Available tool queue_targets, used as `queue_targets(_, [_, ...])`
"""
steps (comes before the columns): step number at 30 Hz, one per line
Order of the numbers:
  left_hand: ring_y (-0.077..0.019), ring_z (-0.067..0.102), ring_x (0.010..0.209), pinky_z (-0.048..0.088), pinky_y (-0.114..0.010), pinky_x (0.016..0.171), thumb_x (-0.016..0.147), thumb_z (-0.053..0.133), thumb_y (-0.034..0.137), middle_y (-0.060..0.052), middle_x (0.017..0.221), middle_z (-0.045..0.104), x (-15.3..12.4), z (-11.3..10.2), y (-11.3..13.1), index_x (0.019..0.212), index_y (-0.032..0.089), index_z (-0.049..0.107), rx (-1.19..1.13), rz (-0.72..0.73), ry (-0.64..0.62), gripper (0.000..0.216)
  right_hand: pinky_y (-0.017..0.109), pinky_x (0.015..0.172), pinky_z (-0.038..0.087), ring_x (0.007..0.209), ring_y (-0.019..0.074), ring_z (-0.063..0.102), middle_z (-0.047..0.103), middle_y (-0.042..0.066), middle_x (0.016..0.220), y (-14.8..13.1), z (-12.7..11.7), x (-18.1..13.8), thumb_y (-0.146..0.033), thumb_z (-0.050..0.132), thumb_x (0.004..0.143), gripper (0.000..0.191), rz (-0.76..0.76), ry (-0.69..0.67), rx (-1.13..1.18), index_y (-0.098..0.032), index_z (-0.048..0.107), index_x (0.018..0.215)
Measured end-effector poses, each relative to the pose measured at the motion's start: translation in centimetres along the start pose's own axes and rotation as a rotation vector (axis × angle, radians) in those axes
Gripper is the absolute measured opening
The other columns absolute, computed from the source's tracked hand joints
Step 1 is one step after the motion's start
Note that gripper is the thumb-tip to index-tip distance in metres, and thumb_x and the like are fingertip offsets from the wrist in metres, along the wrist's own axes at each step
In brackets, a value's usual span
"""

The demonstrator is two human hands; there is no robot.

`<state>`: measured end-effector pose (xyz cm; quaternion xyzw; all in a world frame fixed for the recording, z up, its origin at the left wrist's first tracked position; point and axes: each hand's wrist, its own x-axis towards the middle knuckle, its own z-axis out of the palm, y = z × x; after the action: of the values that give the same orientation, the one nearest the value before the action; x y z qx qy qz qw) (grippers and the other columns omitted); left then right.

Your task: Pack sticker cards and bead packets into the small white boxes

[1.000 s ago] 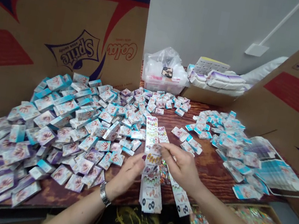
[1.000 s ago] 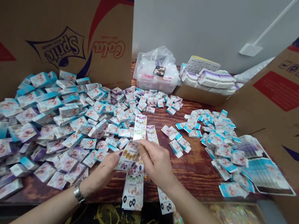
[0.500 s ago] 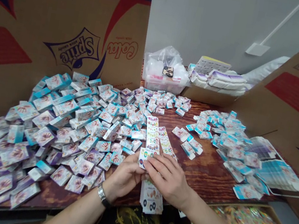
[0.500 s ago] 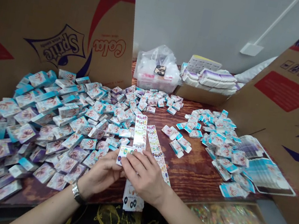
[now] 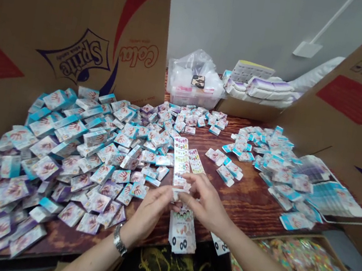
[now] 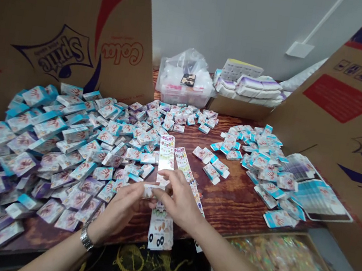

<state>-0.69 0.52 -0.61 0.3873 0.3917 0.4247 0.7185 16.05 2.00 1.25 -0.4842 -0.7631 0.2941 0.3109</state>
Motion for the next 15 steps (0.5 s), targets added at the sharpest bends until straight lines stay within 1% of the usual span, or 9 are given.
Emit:
queue_targets(1, [-0.0172,0.061,0.076,0.050,-0.032,0.074,0.081,0.058,0.043,-0.006,0.089,0.066,0.0,0.0,-0.2,0.100,0.014,0.062,0.085,0.019,-0.014,0.034,0.029,0.071,0.048,0.081,0.0169,0.060,0.061,0.006,0.099,0.1,0.0,-0.1,-0.031,0.058,0.086,0.031,0.016,0.002,-0.003,-0.022,0.053,0.116])
queue_targets(2, [-0.0166,0.061,0.075,0.051,-0.032,0.074,0.082,0.058,0.041,-0.006,0.089,0.065,0.1,0.0,-0.4,0.105,0.015,0.059,0.159,0.039,-0.019,0.034,0.029,0.072,0.048,0.083,0.0172,0.060,0.062,0.006,0.098,0.3,0.1,-0.2,-0.031,0.058,0.087,0.028,0.015,-0.006,-0.004,-0.022,0.055,0.113])
queue_targets(4, [-0.0159,0.062,0.072,0.052,-0.032,0.071,0.084,0.055,0.038,-0.005,0.089,0.065,0.3,0.0,-1.0,0.115,0.018,0.049,0.268,0.077,0.000,0.037,0.028,0.074,0.046,0.086,0.0171,0.060,0.064,0.003,0.092,1.0,0.0,-0.5,-0.030,0.055,0.088,0.015,-0.009,-0.049,0.001,-0.022,0.061,0.101])
queue_targets(5, [-0.0163,0.063,0.074,0.053,-0.032,0.070,0.086,0.052,0.036,-0.005,0.090,0.065,0.5,-0.2,-1.4,0.119,0.019,0.044,0.322,0.098,0.012,0.038,0.028,0.074,0.045,0.085,0.0167,0.060,0.065,0.002,0.088,1.6,-0.1,-0.5,-0.029,0.054,0.089,0.012,-0.011,-0.069,0.001,-0.022,0.063,0.094])
queue_targets(7, [-0.0184,0.063,0.085,0.052,-0.035,0.077,0.089,0.048,0.032,-0.007,0.098,0.065,0.7,-0.7,-2.1,0.123,0.021,0.039,0.523,0.177,0.009,0.037,0.026,0.070,0.045,0.079,0.0154,0.060,0.065,0.001,0.081,3.5,-0.9,-0.4,-0.031,0.052,0.090,0.015,0.046,-0.078,-0.016,-0.021,0.063,0.085])
queue_targets(10, [-0.0232,0.055,0.108,0.044,-0.043,0.094,0.089,0.047,0.024,-0.010,0.114,0.060,0.6,-2.0,-2.9,0.117,0.022,0.050,0.944,0.394,-0.090,0.028,0.024,0.063,0.044,0.070,0.0141,0.058,0.062,0.000,0.075,7.8,-2.6,-0.1,-0.033,0.045,0.091,0.023,0.258,-0.020,-0.102,-0.019,0.061,0.083])
queue_targets(11, [-0.0248,0.052,0.113,0.041,-0.046,0.097,0.089,0.047,0.021,-0.011,0.117,0.059,0.5,-2.4,-3.1,0.114,0.022,0.054,1.053,0.465,-0.138,0.026,0.024,0.061,0.044,0.068,0.0142,0.057,0.061,0.000,0.073,9.2,-3.1,-0.2,-0.034,0.044,0.091,0.025,0.292,-0.017,-0.122,-0.018,0.061,0.080])
queue_targets(13, [-0.0269,0.049,0.116,0.039,-0.048,0.099,0.088,0.046,0.018,-0.012,0.118,0.058,0.2,-2.7,-3.5,0.111,0.021,0.058,1.163,0.550,-0.207,0.027,0.026,0.061,0.044,0.067,0.0153,0.056,0.060,0.001,0.070,11.4,-3.7,-1.0,-0.034,0.047,0.088,0.026,0.342,-0.015,-0.160,-0.017,0.061,0.073])
queue_targets(15, [-0.0267,0.051,0.112,0.041,-0.047,0.096,0.088,0.046,0.017,-0.012,0.113,0.060,0.0,-2.1,-3.7,0.111,0.020,0.059,1.151,0.545,-0.222,0.027,0.028,0.065,0.044,0.071,0.0170,0.056,0.060,0.002,0.070,12.4,-3.6,-2.5,-0.032,0.050,0.085,0.024,0.368,-0.022,-0.192,-0.018,0.062,0.069])
